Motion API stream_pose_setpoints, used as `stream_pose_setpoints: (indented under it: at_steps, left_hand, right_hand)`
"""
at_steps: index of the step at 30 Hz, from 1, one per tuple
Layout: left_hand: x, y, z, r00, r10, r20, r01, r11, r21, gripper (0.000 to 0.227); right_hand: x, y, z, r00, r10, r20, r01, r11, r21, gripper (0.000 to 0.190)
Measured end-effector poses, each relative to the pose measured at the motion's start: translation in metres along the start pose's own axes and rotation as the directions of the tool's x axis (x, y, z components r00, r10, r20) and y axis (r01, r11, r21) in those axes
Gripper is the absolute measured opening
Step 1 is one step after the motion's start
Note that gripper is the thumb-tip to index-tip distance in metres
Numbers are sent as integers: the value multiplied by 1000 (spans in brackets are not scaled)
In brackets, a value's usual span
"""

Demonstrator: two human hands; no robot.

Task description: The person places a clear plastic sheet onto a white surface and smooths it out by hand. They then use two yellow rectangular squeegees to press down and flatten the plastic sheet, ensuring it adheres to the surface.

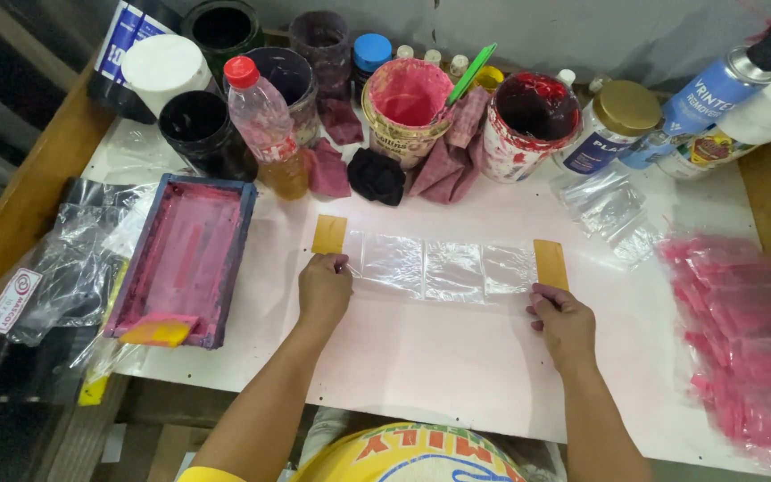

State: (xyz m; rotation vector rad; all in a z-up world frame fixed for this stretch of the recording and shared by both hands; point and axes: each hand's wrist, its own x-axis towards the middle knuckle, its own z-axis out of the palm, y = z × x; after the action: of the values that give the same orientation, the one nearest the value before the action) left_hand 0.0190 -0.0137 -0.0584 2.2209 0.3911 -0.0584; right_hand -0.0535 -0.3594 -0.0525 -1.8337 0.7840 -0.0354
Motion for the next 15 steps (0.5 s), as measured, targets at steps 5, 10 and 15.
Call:
stream_pose_setpoints:
  at_steps: [5,10,15]
  left_hand:
    - [0,0,-1,1000,-1,6,1,1000,-13,21]
    - [13,-19,11,1000,27,-1,-27,998,48,21]
    - [22,-33,23,997,69,-31,-66,994,92,20]
  right_hand:
    - [-1,-1,0,1000,0,-4,0,1000,14,29]
    - [-2,-7,-1,1000,10,5,-10,1000,-4,29]
    - [2,-3,-1,1000,12,17,-12,1000,-7,29]
